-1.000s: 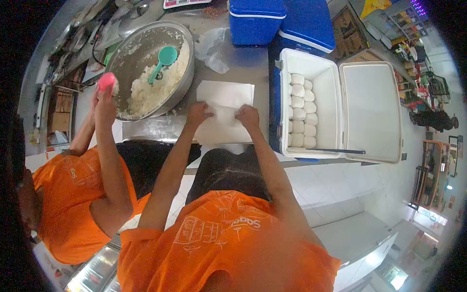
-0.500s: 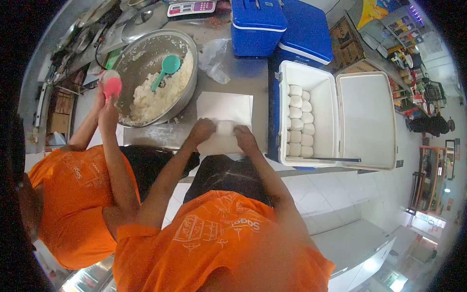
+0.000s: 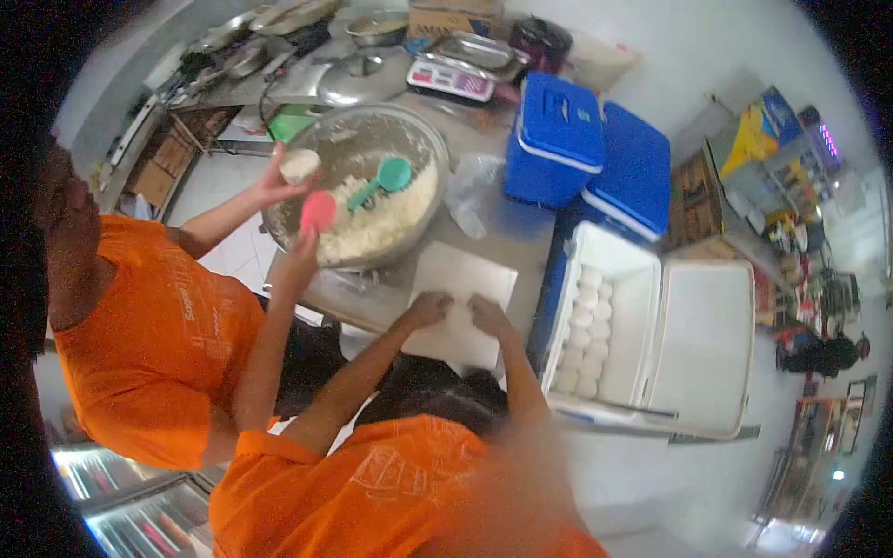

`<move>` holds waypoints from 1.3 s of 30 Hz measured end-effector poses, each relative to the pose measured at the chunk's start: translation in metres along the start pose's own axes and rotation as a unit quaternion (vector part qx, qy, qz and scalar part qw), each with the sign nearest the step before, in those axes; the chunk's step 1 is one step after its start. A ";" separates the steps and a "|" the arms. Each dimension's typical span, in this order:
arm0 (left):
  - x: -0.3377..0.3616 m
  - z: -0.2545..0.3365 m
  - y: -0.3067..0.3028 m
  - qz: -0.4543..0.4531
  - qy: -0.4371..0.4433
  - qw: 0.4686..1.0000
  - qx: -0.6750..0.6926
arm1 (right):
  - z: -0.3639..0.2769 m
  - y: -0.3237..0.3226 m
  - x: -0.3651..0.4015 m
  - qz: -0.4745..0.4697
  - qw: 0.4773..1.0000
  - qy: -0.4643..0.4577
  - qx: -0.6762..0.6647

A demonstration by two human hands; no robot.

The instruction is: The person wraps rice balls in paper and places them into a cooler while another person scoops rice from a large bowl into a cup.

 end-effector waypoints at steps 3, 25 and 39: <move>0.044 -0.012 0.019 -0.140 -0.251 0.907 0.308 | -0.051 -0.008 0.043 0.031 0.990 0.051 -0.128; -0.036 0.339 0.048 0.228 -0.145 0.895 0.355 | -0.037 -0.193 0.189 0.424 0.854 0.137 -0.267; -0.086 0.382 0.119 0.265 -0.241 0.809 0.466 | 0.169 -0.279 0.150 0.413 0.812 0.232 -0.340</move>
Point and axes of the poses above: each hand's wrist, its own x-axis away from the middle knuckle, its own y-axis out of the palm, z = x × y, the point moved 5 cm from there along -x, towards the middle knuckle, and after that the axes turned 3 degrees about z, right-handed, at the moved point
